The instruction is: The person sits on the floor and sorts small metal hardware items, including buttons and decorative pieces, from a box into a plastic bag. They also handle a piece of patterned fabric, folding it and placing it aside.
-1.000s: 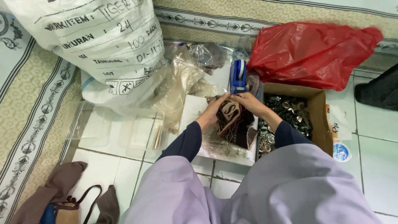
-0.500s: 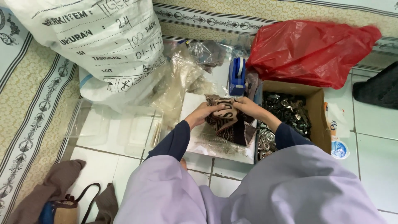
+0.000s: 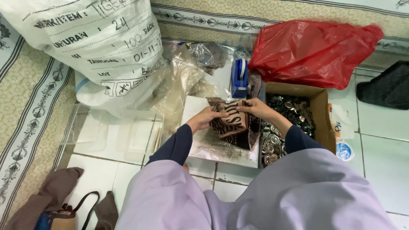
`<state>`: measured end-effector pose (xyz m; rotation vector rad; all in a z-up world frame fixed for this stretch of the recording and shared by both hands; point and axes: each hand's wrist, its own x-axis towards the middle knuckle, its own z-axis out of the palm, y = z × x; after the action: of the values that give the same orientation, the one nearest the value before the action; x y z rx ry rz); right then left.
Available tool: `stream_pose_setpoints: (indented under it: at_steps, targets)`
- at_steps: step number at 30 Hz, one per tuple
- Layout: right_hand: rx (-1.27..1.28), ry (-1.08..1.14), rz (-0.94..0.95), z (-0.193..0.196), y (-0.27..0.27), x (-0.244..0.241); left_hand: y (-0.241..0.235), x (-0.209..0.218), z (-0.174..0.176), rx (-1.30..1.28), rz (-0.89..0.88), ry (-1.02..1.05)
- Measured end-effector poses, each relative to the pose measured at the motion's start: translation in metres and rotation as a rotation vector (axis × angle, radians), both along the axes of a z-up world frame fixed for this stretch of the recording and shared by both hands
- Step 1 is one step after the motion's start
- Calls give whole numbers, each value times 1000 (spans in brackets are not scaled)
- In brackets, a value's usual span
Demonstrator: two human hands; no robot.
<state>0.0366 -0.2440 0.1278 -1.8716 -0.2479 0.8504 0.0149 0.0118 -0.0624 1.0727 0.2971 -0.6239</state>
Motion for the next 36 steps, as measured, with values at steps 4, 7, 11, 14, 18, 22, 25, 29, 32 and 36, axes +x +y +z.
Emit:
stream_pose_setpoints:
  at_steps: [4, 7, 11, 14, 18, 22, 25, 29, 32, 36]
  targets:
    - [-29, -20, 16, -3, 8, 2, -32, -26, 119, -10, 28, 1]
    - [-46, -52, 10, -4, 18, 2, -42, -38, 152, -4, 88, 34]
    - [16, -27, -35, -8, 17, 3, -45, -39, 153, -17, 148, 21]
    - [41, -17, -23, 10, 17, -2, -40, -15, 101, -37, 148, -53]
    - [49, -19, -1, 2, 3, 3, -39, -10, 98, 10, 125, -106]
    - [13, 20, -30, -15, -8, 8, -40, -14, 96, 79, 21, -142]
    - [58, 34, -43, -13, -8, 7, -40, 4, 23, 49, 4, -121]
    - [42, 13, -42, -8, -5, 4, -39, -11, 92, 89, -142, -76]
    - [47, 7, -29, -9, -3, 4, -40, -27, 150, 260, -255, -69]
    - [-118, -33, 16, -2, 0, 3, -35, -25, 133, 302, -254, -28]
